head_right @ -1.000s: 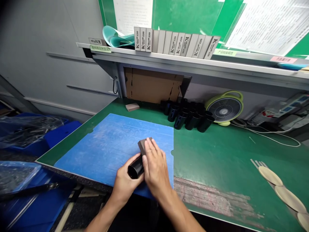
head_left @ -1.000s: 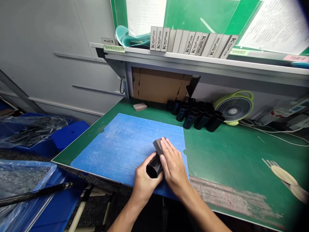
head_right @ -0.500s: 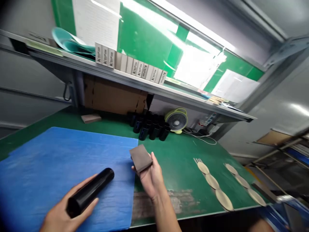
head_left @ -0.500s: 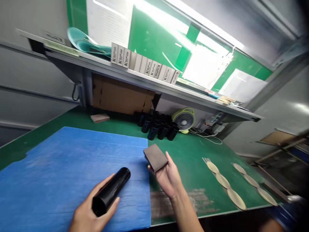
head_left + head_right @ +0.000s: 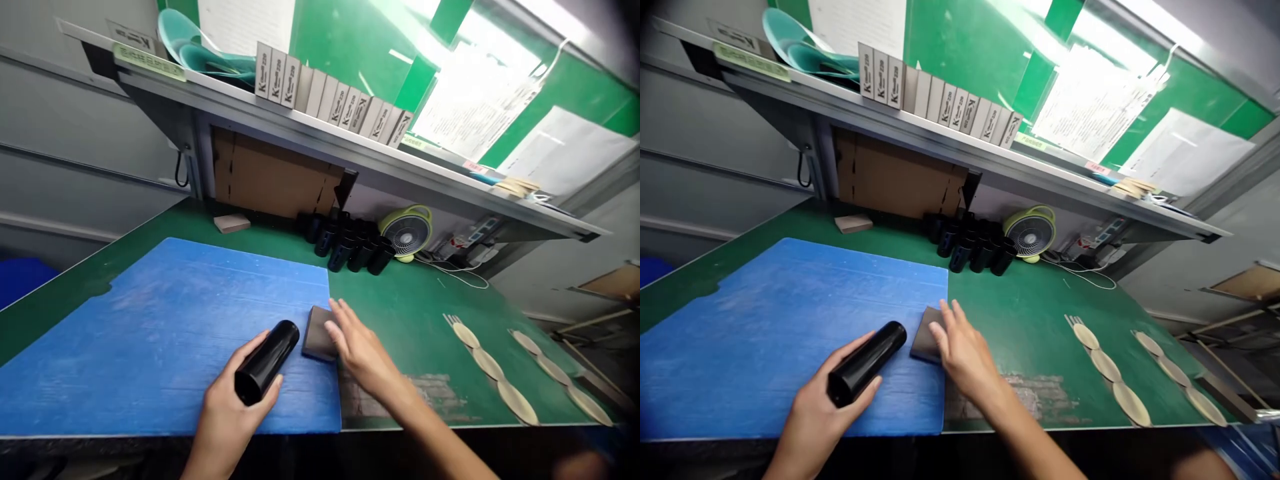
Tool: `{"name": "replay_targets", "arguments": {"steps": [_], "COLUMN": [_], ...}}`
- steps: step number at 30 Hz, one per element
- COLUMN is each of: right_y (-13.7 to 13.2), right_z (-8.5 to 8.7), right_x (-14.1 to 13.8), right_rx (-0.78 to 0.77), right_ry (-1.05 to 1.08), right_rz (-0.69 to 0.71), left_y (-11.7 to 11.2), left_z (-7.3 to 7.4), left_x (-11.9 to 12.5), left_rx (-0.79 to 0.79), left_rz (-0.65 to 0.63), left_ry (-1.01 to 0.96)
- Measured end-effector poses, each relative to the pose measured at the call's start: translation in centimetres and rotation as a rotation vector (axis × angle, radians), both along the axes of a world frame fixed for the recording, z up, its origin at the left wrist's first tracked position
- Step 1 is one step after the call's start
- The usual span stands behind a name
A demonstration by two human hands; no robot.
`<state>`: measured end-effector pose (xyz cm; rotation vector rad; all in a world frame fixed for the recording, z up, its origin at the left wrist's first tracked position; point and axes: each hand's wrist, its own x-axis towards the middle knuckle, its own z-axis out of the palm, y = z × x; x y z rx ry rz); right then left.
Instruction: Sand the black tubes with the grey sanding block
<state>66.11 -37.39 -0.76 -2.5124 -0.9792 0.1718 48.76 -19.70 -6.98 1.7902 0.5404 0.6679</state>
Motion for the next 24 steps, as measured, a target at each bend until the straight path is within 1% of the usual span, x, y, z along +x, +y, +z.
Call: {"name": "replay_targets", "arguments": {"steps": [2, 3, 5, 7, 8, 9, 10, 11, 12, 13, 14, 15, 17, 18, 19, 20, 21, 22, 24], "right_y": [-0.2, -0.2, 0.2, 1.0, 1.4, 1.6, 1.7, 1.6, 1.2, 0.7, 0.1, -0.5, -1.1, -1.2, -1.0, -0.5, 0.0, 0.7, 2.1], "right_z": [1.0, 1.4, 1.8, 1.8, 1.6, 1.6, 1.6, 1.6, 1.7, 1.8, 1.9, 2.0, 1.7, 1.4, 1.0, 0.6, 0.2, -0.1, -0.4], "right_x": [1.7, 2.7, 4.5, 5.6, 6.0, 6.3, 6.5, 6.6, 6.6, 6.5, 6.1, 5.5, 3.4, 2.0, 0.4, -1.3, -2.9, -4.5, -6.9], "right_rx": [-0.148, -0.213, -0.324, -0.379, -0.382, -0.373, -0.355, -0.327, -0.286, -0.221, -0.126, 0.001, 0.31, 0.457, 0.576, 0.66, 0.709, 0.727, 0.691], "right_ry": [-0.18, -0.257, -0.328, -0.287, -0.245, -0.204, -0.17, -0.141, -0.114, -0.087, -0.052, 0.0, 0.162, 0.256, 0.345, 0.413, 0.441, 0.423, 0.264], "right_rz": [0.137, 0.246, 0.535, 0.811, 0.917, 0.993, 1.039, 1.051, 1.018, 0.933, 0.797, 0.625, 0.267, 0.126, 0.025, -0.037, -0.068, -0.074, -0.013], "left_y": [0.0, 0.0, -0.1, -0.2, -0.2, -0.3, -0.4, -0.5, -0.5, -0.6, -0.6, -0.6, -0.7, -0.7, -0.7, -0.7, -0.7, -0.7, -0.7], "left_z": [0.3, 0.5, 0.8, 1.0, 1.1, 1.1, 1.2, 1.2, 1.1, 1.1, 1.0, 0.9, 0.9, 0.9, 0.9, 1.0, 1.0, 1.0, 1.0], "left_x": [-0.1, -0.1, -0.1, -0.1, 0.0, 0.0, 0.1, 0.2, 0.2, 0.3, 0.3, 0.4, 0.4, 0.4, 0.4, 0.5, 0.5, 0.4, 0.4], "left_rx": [-0.007, -0.015, -0.041, -0.063, -0.07, -0.076, -0.082, -0.087, -0.088, -0.085, -0.081, -0.076, -0.072, -0.072, -0.07, -0.063, -0.054, -0.045, -0.044], "left_rz": [-0.004, 0.002, 0.028, 0.057, 0.065, 0.072, 0.074, 0.077, 0.081, 0.085, 0.088, 0.088, 0.086, 0.086, 0.088, 0.091, 0.093, 0.092, 0.081], "left_ry": [0.0, 0.0, 0.004, 0.014, 0.019, 0.021, 0.023, 0.022, 0.02, 0.016, 0.014, 0.015, 0.018, 0.021, 0.024, 0.027, 0.028, 0.029, 0.025]}}
